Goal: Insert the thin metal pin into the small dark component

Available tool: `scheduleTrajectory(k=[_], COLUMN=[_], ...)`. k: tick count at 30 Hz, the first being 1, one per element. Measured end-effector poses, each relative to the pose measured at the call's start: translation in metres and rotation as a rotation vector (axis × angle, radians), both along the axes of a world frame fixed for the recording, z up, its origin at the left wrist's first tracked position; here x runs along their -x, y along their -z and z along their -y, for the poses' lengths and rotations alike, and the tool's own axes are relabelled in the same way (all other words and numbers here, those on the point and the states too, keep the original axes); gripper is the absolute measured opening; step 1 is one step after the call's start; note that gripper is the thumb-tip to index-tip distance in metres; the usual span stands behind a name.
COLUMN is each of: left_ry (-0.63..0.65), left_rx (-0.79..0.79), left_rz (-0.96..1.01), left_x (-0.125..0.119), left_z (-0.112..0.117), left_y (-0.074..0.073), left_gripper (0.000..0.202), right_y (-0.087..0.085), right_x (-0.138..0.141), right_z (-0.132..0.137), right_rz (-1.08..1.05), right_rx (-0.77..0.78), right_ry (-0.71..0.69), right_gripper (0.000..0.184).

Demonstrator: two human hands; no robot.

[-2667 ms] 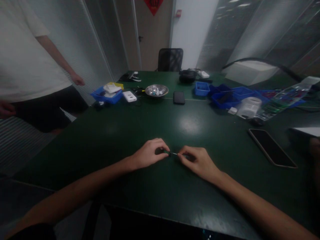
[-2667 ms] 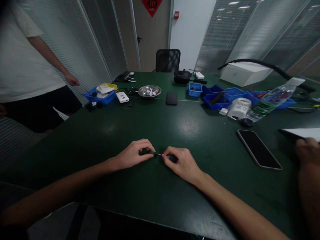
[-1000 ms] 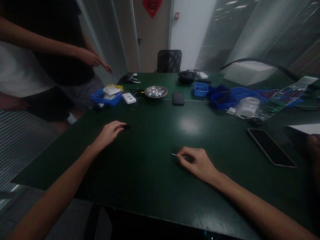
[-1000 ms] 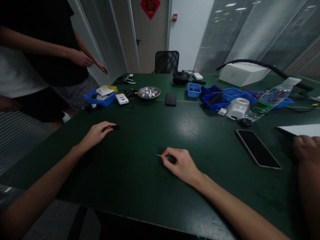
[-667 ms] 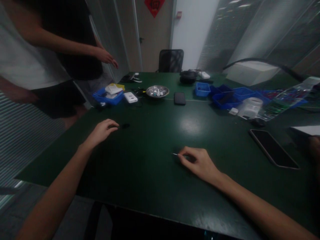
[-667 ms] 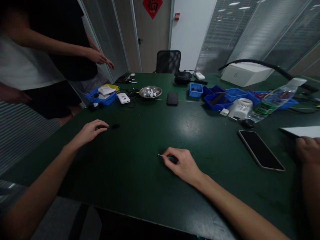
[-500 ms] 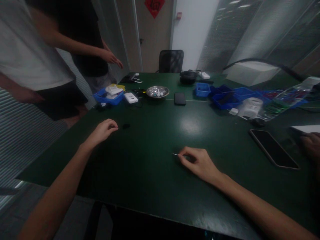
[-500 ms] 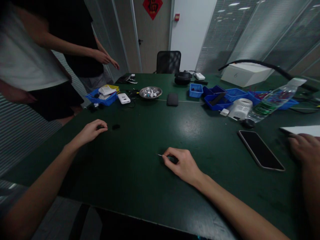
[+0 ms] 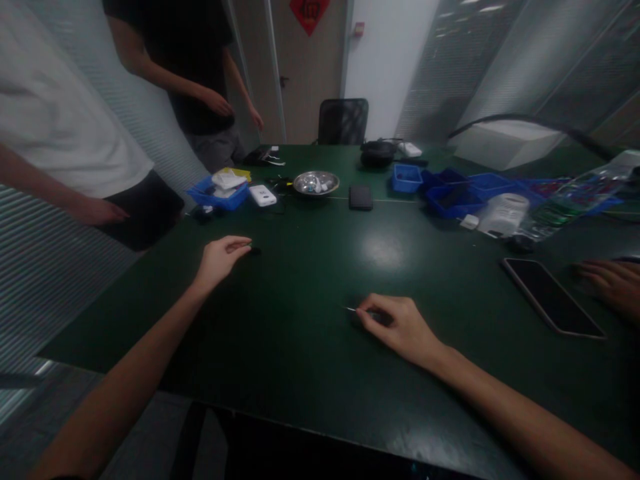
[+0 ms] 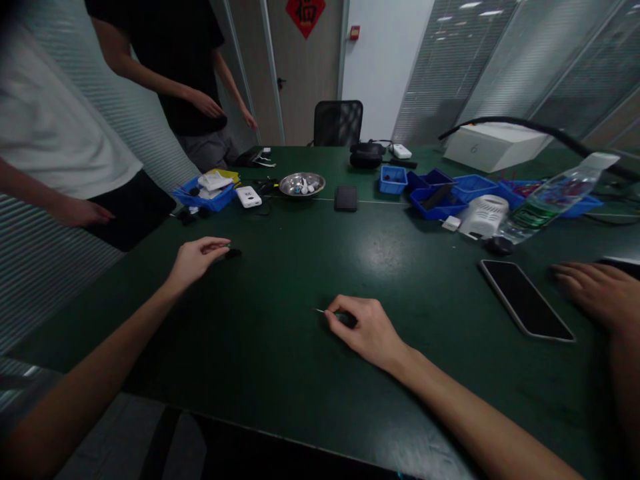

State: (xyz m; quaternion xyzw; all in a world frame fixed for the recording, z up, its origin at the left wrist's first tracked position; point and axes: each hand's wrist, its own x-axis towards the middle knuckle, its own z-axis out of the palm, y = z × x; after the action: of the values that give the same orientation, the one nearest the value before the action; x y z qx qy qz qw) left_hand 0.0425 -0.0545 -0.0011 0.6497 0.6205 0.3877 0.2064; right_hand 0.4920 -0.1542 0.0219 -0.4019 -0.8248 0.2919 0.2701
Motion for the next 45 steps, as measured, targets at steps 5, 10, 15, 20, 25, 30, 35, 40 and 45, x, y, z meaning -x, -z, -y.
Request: scheduleTrajectory(k=[5, 10, 15, 20, 25, 30, 35, 40, 45], left_ry=[0.0, -0.035, -0.045, -0.052, -0.028, -0.034, -0.054, -0.06, -0.049], left_rx=[-0.031, 0.103, 0.134, 0.164, 0.178, 0.157, 0.136, 0.224, 0.298], left_rz=[-0.127, -0.082, -0.009, 0.05, 0.064, 0.072, 0.046, 0.109, 0.124], left_x=[-0.008, -0.009, -0.005, -0.003, -0.004, -0.007, -0.013, -0.015, -0.013], left_z=[0.0, 0.0, -0.002, -0.004, -0.004, 0.003, 0.006, 0.002, -0.008], left_y=[0.0, 0.001, 0.005, 0.007, 0.006, 0.003, -0.005, -0.013, -0.016], left_gripper=[0.034, 0.042, 0.043, 0.044, 0.045, 0.042, 0.033, 0.035, 0.032], right_y=[0.0, -0.001, 0.0, 0.001, 0.002, 0.001, 0.001, 0.001, 0.0], right_x=[0.0, 0.0, 0.0, 0.001, 0.001, 0.0, 0.0, 0.001, 0.001], right_z=[0.0, 0.0, -0.001, 0.0, 0.0, -0.001, 0.0, 0.0, 0.0], right_rz=[0.018, 0.018, 0.023, 0.018, 0.016, 0.027, 0.028, 0.034, 0.039], right_rx=[-0.011, -0.008, -0.013, -0.015, -0.012, -0.019, -0.013, -0.032, -0.02], right_ry=[0.002, 0.001, -0.002, 0.001, -0.009, -0.01, -0.009, -0.011, -0.01], right_gripper=[0.021, 0.02, 0.021, 0.02, 0.02, 0.02, 0.022, 0.022, 0.021])
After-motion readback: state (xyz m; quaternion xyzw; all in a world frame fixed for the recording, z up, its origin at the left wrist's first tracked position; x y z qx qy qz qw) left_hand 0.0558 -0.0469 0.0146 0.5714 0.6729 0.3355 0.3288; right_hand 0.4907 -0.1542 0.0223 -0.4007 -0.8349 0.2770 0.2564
